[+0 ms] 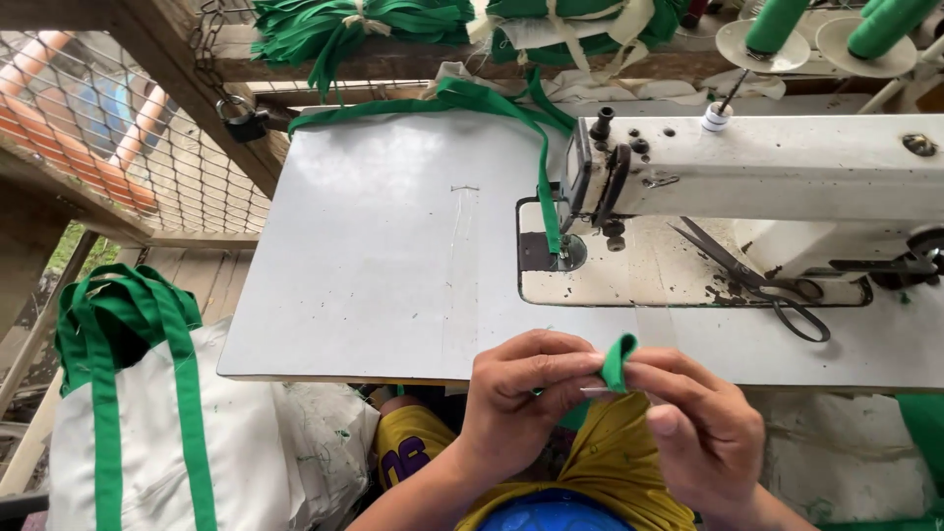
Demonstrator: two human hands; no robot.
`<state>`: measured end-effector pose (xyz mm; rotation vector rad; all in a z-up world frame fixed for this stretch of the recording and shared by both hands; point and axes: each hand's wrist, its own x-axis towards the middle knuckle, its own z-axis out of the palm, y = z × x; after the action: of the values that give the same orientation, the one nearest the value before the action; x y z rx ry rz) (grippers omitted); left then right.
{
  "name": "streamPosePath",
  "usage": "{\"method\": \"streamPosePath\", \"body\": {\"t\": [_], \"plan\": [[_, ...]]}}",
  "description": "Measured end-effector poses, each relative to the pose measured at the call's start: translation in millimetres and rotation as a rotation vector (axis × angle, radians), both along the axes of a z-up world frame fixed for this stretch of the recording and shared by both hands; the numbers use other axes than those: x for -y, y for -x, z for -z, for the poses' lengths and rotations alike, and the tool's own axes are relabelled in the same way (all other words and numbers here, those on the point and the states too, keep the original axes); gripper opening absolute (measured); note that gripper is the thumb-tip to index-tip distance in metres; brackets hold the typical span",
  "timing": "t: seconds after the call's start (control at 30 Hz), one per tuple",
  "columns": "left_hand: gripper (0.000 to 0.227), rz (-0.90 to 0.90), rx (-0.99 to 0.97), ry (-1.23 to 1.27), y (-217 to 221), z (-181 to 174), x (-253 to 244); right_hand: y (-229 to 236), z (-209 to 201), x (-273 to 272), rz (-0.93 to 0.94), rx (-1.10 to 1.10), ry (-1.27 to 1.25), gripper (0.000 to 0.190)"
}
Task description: Sewing green fabric strips to create straps using an industrial sewing machine
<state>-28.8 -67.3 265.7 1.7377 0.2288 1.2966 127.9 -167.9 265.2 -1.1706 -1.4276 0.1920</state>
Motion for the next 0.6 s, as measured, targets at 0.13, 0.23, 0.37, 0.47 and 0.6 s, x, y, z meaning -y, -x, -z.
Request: {"method": "streamPosePath", "body": {"t": [0.13, 0.23, 0.37, 0.47, 0.6], "plan": [[0.018, 0.266, 0.069, 0.353, -1, 2, 0, 5, -9, -3, -0.23, -0.345, -0.024, 0.017], [0.022, 0.314, 0.157, 0.494, -12, 13, 4, 2, 9, -12, -0.279, -0.459, -0.071, 0.027], [0.017, 0.259, 0.239, 0.46, -19, 29, 5, 3, 13, -20, -0.387, -0.554, -0.113, 0.027], [0.015, 0.167, 0.218, 0.373, -23, 29, 5, 2, 13, -23, -0.422, -0.621, -0.092, 0.026], [0.019, 0.163, 0.203, 0.28, -21, 21, 6, -5, 13, -23, -0.379, -0.626, -0.001, 0.021]]}}
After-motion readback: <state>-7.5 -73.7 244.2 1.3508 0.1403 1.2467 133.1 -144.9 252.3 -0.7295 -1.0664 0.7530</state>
